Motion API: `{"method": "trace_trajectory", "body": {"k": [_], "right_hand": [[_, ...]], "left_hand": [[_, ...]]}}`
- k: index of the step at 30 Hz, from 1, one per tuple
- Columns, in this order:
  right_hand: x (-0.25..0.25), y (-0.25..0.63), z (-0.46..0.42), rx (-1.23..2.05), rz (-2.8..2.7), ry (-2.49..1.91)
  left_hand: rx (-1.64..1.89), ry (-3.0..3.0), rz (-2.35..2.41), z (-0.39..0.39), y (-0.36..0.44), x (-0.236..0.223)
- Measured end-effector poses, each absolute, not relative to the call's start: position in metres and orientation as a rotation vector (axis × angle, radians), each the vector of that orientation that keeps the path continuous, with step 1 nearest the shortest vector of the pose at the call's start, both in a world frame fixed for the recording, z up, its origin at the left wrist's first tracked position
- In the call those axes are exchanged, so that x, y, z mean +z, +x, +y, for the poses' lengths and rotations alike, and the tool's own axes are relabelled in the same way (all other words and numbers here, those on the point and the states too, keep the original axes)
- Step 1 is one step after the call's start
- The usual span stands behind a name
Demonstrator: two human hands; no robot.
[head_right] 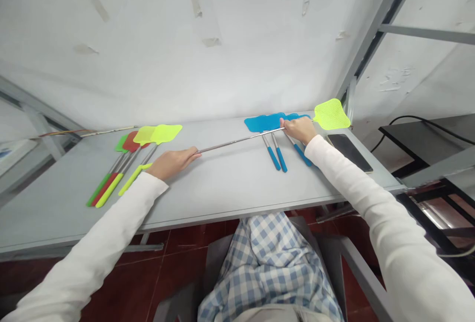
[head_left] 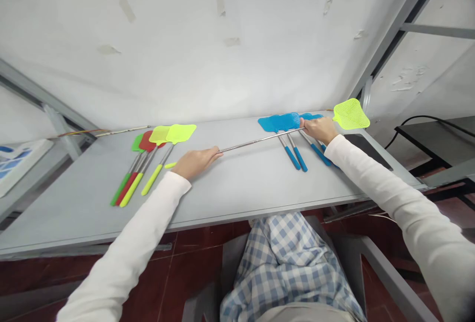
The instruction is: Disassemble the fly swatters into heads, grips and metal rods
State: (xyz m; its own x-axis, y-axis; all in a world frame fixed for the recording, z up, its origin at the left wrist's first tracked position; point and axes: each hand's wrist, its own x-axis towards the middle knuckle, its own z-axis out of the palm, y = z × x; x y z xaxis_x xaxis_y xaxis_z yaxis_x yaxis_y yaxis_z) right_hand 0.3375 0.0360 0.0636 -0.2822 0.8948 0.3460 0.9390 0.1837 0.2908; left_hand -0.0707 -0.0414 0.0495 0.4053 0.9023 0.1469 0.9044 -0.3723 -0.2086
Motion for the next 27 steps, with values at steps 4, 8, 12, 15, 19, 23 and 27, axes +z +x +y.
{"method": "trace_trajectory", "body": {"k": [4,8,12,15,19,23,27], "right_hand": [[0.059,0.331,0.034,-0.670,-2.369,-1.801],[0.055,0.335,0.034,-0.657,-2.397,-1.847],[0.050,0.349,0.038,-0.656,-2.435,-1.778],[0.046,0.358,0.040,-0.703,-2.553,-1.568],[0.048,0.371,0.038,-0.821,-2.500,-1.460],[0.056,0.390,0.038,-0.736,-2.258,-1.561],[0.063,0.406,0.046,-0.414,-2.032,-1.802]], "left_hand": [[-0.128,-2.532,-1.643,-0.043,-0.073,0.050],[-0.184,-2.607,-1.748,-0.044,-0.083,0.051],[-0.160,-2.476,-1.898,-0.046,-0.104,0.049],[-0.146,-2.424,-1.953,-0.049,-0.120,0.047],[-0.180,-2.346,-1.971,-0.054,-0.138,0.044],[-0.263,-2.241,-1.932,-0.056,-0.153,0.039],[-0.369,-2.183,-1.855,-0.054,-0.159,0.033]]}}
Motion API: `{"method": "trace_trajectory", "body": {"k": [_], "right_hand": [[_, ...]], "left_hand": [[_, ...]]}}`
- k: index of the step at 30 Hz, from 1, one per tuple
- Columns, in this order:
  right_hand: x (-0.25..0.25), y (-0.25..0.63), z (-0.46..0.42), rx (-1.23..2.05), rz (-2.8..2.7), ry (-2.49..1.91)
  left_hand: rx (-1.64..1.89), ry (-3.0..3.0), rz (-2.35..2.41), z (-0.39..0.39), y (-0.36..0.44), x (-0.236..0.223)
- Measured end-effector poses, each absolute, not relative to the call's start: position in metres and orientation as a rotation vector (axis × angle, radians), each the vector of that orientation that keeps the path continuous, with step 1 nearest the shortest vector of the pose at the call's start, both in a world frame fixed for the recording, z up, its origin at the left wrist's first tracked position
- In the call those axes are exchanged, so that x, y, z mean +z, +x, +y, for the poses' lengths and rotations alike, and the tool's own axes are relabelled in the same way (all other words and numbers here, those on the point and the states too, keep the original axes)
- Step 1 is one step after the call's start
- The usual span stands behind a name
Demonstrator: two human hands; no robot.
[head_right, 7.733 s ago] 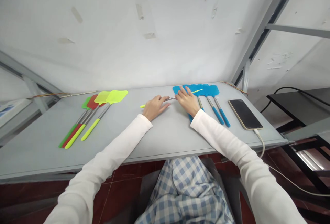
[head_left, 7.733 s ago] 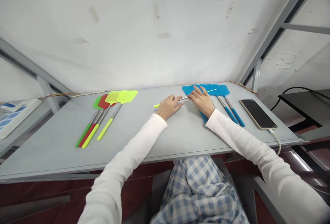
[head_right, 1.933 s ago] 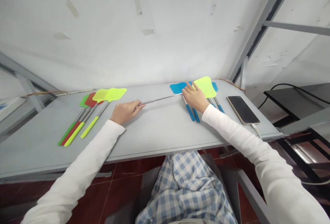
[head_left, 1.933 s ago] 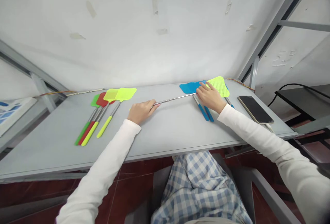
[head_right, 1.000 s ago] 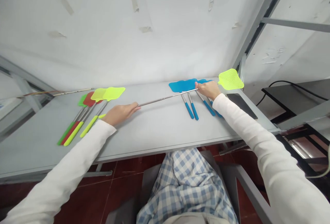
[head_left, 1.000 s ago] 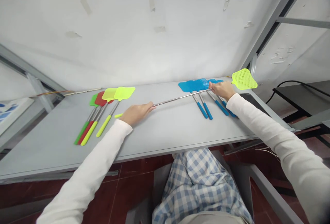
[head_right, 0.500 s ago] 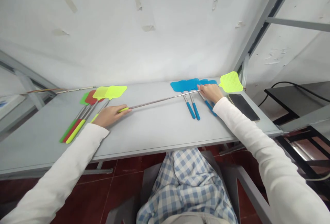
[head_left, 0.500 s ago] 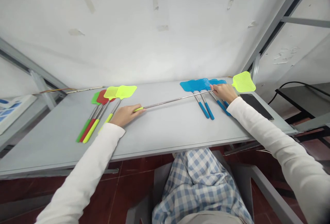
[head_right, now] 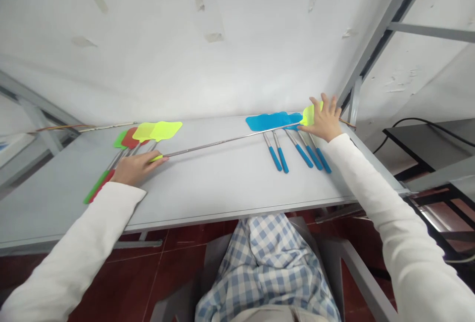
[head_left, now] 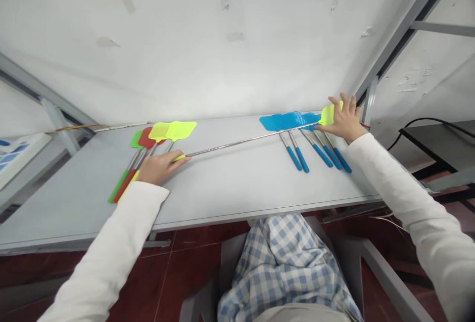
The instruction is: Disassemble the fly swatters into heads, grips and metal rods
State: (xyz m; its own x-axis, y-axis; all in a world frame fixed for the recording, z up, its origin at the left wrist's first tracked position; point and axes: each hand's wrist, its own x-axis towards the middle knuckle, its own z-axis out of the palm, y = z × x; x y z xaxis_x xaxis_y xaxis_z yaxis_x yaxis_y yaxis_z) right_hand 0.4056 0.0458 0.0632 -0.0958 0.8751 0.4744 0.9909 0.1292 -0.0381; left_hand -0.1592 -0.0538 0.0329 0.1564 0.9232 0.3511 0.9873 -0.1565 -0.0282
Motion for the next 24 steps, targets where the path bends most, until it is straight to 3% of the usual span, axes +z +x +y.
{"method": "trace_trajectory", "body": {"k": [6,24], "right_hand": [[0.060,0.410,0.053,0.030,-2.042,-1.745],[0.061,0.389,0.046,-0.214,-1.826,-1.828]], "left_hand": [[-0.437,-2.119,-1.776,-0.050,-0.164,0.031],[-0.350,-2.147,-1.821,-0.042,-0.137,0.026]]}}
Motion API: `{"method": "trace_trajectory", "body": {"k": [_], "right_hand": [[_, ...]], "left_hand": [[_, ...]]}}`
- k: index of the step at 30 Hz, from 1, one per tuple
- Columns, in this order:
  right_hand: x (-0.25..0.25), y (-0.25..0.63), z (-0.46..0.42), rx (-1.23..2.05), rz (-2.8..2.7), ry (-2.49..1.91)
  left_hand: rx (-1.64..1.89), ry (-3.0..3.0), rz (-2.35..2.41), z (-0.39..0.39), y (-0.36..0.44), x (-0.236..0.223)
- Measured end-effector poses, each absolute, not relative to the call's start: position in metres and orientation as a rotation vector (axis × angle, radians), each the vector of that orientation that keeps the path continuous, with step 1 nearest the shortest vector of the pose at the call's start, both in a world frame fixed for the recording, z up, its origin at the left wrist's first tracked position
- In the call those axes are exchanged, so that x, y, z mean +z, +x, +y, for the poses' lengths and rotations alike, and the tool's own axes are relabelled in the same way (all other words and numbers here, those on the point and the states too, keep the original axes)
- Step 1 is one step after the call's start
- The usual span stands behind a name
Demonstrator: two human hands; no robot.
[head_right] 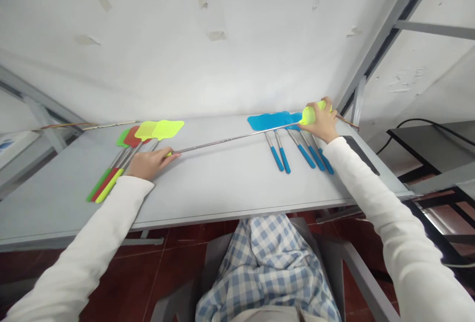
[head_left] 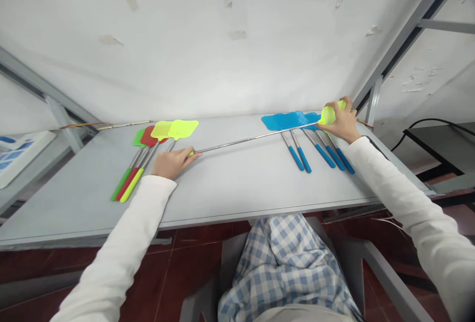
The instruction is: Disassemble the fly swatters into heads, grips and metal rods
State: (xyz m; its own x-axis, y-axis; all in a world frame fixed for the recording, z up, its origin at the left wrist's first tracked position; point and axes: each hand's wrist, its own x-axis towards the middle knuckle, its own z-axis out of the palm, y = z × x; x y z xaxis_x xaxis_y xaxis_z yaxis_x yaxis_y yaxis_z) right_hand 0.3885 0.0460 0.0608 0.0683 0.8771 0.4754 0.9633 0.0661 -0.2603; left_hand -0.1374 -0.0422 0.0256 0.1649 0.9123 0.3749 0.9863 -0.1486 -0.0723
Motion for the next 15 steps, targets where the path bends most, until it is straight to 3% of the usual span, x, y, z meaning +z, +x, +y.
{"method": "trace_trajectory", "body": {"k": [4,9,15], "right_hand": [[0.054,0.386,0.042,-0.329,-1.857,-1.846],[0.049,0.380,0.038,-0.774,-2.248,-1.566],[0.049,0.377,0.055,-0.798,-2.687,-1.494]], "left_hand": [[-0.327,-2.166,-1.802,-0.039,-0.131,0.030],[-0.354,-2.174,-1.760,-0.036,-0.129,0.037],[-0.319,-2.212,-1.717,-0.036,-0.130,0.035]]}}
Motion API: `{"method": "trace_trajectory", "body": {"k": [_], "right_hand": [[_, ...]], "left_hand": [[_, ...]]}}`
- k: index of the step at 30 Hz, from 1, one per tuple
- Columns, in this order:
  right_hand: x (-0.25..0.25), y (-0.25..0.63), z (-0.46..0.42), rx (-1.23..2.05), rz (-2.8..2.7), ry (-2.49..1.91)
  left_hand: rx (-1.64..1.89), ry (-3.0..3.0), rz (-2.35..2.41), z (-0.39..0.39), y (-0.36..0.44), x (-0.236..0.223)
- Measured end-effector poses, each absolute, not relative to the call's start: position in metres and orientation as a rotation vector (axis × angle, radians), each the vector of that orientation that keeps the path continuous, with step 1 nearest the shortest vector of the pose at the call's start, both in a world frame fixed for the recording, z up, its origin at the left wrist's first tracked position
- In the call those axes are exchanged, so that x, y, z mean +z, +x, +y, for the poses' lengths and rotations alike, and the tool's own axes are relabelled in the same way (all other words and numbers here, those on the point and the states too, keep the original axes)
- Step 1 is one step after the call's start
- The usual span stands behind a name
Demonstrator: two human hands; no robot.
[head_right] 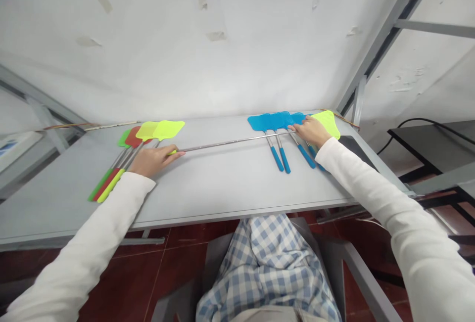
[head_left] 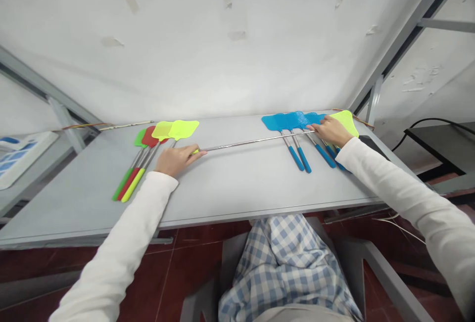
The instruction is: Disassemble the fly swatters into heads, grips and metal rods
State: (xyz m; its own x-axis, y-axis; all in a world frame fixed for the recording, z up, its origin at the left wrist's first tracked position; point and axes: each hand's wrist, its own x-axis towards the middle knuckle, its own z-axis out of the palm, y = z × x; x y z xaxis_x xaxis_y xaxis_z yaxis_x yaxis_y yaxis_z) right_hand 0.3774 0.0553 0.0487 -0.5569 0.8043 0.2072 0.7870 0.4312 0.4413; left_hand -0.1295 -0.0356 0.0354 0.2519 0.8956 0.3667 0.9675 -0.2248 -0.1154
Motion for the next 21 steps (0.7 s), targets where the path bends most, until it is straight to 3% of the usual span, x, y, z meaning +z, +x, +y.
{"method": "trace_trajectory", "body": {"k": [10,21], "right_hand": [[0.046,0.335,0.059,0.488,2.922,1.580],[0.049,0.235,0.014,0.579,2.922,1.321]], "left_hand": [[-0.213,-2.263,-1.641,-0.032,-0.077,0.035],[-0.140,-2.393,-1.646,-0.043,0.016,0.046]]}}
